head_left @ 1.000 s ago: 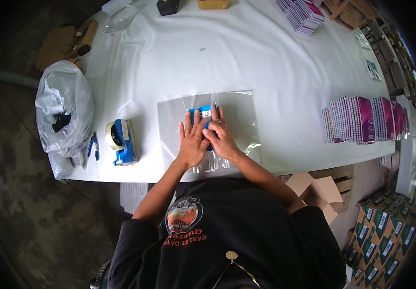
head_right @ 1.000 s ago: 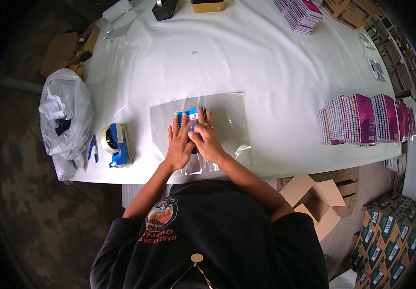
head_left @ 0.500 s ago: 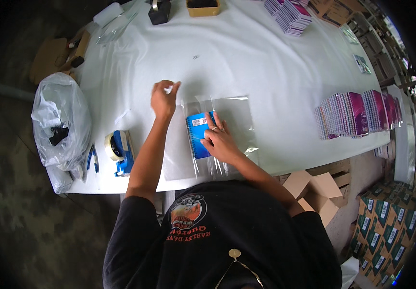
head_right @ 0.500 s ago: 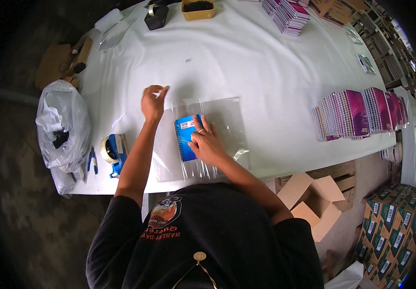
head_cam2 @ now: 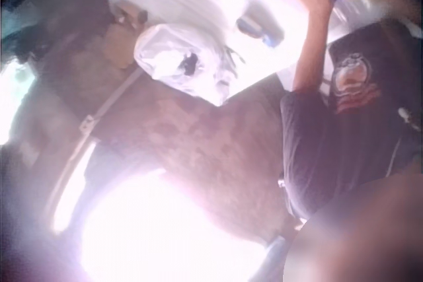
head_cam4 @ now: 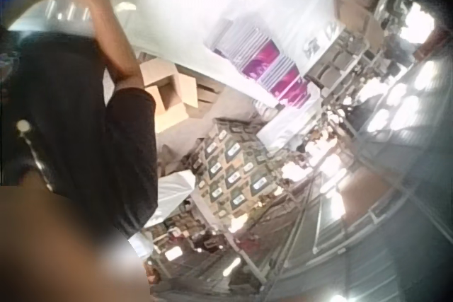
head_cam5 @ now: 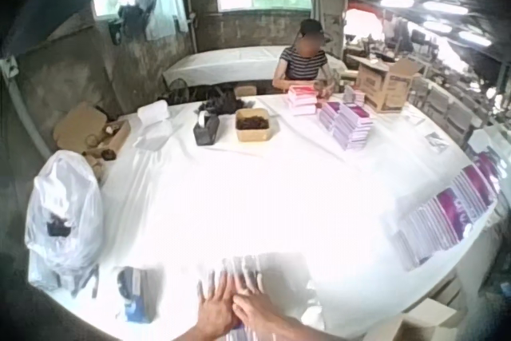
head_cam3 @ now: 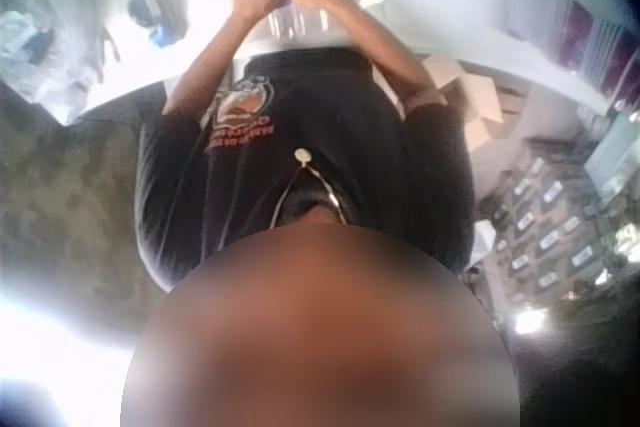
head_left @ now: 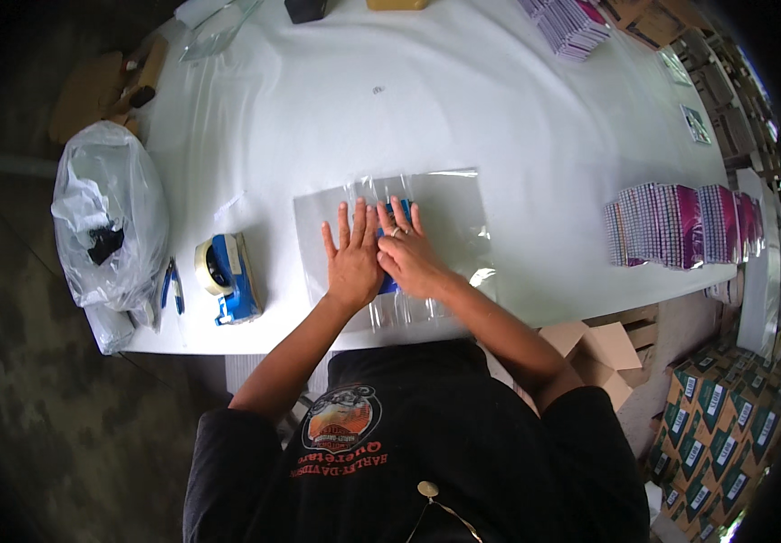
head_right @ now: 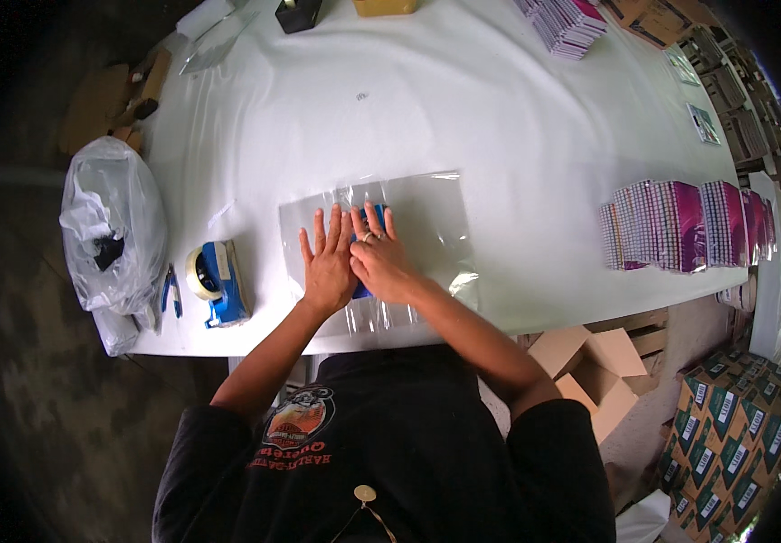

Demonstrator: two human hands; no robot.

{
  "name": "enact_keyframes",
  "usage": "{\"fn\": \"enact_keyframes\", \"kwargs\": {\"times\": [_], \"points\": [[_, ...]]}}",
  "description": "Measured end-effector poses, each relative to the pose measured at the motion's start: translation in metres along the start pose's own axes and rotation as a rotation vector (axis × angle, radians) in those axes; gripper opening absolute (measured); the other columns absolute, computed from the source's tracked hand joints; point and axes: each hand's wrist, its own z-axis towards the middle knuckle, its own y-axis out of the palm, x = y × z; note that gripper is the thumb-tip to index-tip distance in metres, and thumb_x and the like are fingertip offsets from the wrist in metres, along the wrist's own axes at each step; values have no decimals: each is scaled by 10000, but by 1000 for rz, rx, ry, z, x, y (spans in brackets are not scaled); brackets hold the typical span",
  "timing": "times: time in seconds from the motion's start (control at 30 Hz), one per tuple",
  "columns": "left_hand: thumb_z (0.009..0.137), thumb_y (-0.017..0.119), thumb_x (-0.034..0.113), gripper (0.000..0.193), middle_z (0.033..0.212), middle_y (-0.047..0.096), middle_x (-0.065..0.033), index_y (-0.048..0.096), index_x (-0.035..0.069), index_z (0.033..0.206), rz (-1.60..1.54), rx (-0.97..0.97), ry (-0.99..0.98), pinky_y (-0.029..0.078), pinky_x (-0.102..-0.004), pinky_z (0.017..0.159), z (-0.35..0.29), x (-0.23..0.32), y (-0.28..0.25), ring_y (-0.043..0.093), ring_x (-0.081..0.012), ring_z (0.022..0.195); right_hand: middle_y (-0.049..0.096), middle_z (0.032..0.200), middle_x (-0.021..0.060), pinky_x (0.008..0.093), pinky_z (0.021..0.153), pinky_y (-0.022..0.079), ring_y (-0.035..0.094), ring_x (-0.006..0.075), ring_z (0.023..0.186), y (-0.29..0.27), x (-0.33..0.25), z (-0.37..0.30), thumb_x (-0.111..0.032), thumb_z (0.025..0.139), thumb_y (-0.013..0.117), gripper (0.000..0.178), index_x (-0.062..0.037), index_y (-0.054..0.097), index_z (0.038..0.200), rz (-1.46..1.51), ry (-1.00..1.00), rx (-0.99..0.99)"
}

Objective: The person packs colorful spiral-bound notebooks into clear plastic bags. They place a stack of notebooks into a bag, seal it with tape from a dispenser, and then place the packaged unit aside. The process is repeated for multiple sets of notebooks.

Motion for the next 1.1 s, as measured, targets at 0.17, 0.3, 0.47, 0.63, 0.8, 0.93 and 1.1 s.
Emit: {"fn": "enact_keyframes", "kwargs": {"times": [0.17, 0.3, 0.47, 0.63, 0.8, 0.93, 1.1], "points": [[854, 449, 223, 624, 1486, 178, -158, 244, 37, 1413, 110, 67, 23, 58, -594, 1062, 2, 0, 4, 90, -364, 1383, 221, 1441, 248, 524, 1103, 67, 105, 402, 1366, -17, 15, 10, -188, 873, 449, 250, 8, 596, 825, -23, -29, -242], [848, 481, 330, 655, 1449, 219, -229, 316, -56, 1350, 131, 201, -96, 87, -580, 1066, -43, 31, 17, 139, -379, 1366, 155, 1485, 174, 487, 1113, 38, 49, 339, 1390, -25, 20, 12, -201, 871, 483, 196, -43, 554, 778, 26, 24, -342], [743, 656, 204, 570, 1369, 362, -134, 462, 54, 1258, -230, 150, 173, 252, -494, 994, -95, 44, 0, 310, -320, 1280, 152, 1493, 145, 504, 1107, 23, 53, 318, 1395, -42, 10, 17, -214, 827, 516, 218, -76, 620, 695, 13, 94, -450], [682, 716, 111, 252, 979, 581, -42, 646, 136, 922, -220, 177, 110, 416, -345, 791, -77, 38, -1, 538, -242, 985, 159, 1493, 145, 500, 1106, 25, 54, 315, 1396, -44, 9, 23, -179, 780, 567, 156, -114, 656, 669, 62, 75, -499], [660, 724, 19, 175, 861, 604, -39, 606, 83, 772, -587, 276, 199, 493, -324, 681, -123, -4, -56, 619, -210, 799, 156, 1493, 149, 477, 1112, 34, 69, 311, 1396, -50, 5, 21, -94, 710, 614, 71, -130, 666, 677, 74, 95, -487], [859, 605, 152, 240, 959, 566, -153, 595, 33, 1067, -361, 626, -814, 438, -336, 647, -133, -113, -95, 521, -222, 674, 180, 1485, 153, 460, 1121, 50, 93, 295, 1394, -51, 2, 24, -103, 677, 636, 281, -155, 623, 953, -21, 140, -505], [873, 577, 300, 343, 915, 600, -58, 627, 7, 1044, -1029, 31, -1129, 434, -324, 727, -141, -185, -104, 518, -176, 859, 272, 1457, 132, 462, 1124, 63, 125, 297, 1388, -46, 1, 29, -114, 642, 661, 715, -129, 363, 1292, 21, 172, -461]]}}
